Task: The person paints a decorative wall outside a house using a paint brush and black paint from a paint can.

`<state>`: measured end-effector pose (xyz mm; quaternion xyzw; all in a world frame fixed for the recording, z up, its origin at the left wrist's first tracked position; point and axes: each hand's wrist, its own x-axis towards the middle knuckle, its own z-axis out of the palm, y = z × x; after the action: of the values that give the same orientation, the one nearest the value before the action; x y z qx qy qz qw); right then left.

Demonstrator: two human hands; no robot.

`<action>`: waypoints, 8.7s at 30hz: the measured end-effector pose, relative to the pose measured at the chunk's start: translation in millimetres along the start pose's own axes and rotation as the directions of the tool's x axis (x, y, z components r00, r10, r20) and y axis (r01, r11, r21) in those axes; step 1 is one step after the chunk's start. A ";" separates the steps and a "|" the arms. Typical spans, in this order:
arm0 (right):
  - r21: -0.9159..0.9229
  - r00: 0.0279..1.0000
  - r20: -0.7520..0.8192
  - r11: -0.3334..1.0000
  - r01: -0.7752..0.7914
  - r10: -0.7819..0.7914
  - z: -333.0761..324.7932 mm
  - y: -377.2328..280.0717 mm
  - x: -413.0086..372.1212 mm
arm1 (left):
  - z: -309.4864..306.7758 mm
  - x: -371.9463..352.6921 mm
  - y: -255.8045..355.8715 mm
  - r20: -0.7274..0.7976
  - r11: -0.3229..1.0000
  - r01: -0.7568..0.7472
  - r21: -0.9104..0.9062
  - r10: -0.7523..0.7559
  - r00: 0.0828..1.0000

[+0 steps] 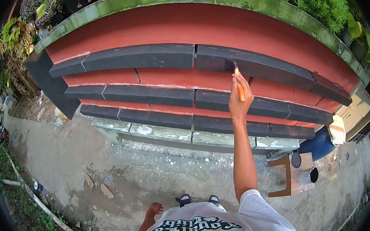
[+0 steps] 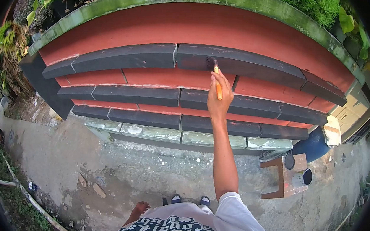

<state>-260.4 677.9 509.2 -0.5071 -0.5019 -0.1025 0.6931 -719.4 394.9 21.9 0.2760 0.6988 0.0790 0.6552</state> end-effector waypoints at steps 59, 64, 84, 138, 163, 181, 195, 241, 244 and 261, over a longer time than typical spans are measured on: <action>0.011 0.999 0.033 1.000 -0.029 0.028 30.9 -33.3 -6.3 | -52.6 -39.5 -17.2 0.137 0.658 -0.695 0.290 0.690 0.711; -0.219 0.975 -0.201 0.975 0.048 -0.093 -4.8 -27.3 2.9 | -59.8 -13.5 -25.3 0.177 0.712 -0.633 0.302 0.611 0.772; -0.177 0.990 -0.106 0.982 0.070 -0.090 36.1 -23.4 -45.2 | -66.3 9.0 -35.8 0.222 0.787 -0.541 0.296 0.494 0.841; 0.026 0.994 0.022 0.994 -0.106 0.105 -132.4 72.9 16.3 | 49.6 -1.2 28.1 0.288 0.777 -0.564 0.281 0.492 0.822; -0.070 0.994 -0.107 0.997 -0.014 0.007 -245.5 128.4 73.1 | 191.5 4.8 84.9 0.112 0.995 -0.022 0.098 0.011 0.994; 0.065 0.999 0.034 0.998 -0.004 0.002 -260.7 142.9 69.3 | 259.9 -5.7 83.2 0.060 0.989 -0.027 0.146 0.018 0.998; -0.204 0.986 -0.084 0.971 0.128 -0.147 -274.0 135.1 103.0 | 257.1 -9.9 63.5 0.038 0.985 0.016 0.172 -0.023 0.999; -0.132 0.989 -0.121 0.989 0.069 -0.086 -162.9 72.0 50.3 | 131.8 -18.6 27.3 0.105 0.961 -0.216 0.176 0.200 0.974; -0.269 0.966 -0.229 0.962 0.053 -0.117 -161.1 69.4 52.0 | 104.3 -8.6 15.1 0.194 0.878 -0.384 0.285 0.339 0.921; 0.168 0.974 0.171 0.978 0.123 -0.152 31.1 -20.2 -18.9 | 27.4 13.8 24.6 0.042 0.999 -0.021 0.049 0.019 0.999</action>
<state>-301.0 686.7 505.7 -0.4226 -0.6037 -0.0639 0.6730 -686.1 415.3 17.9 0.3005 0.6839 0.0626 0.6618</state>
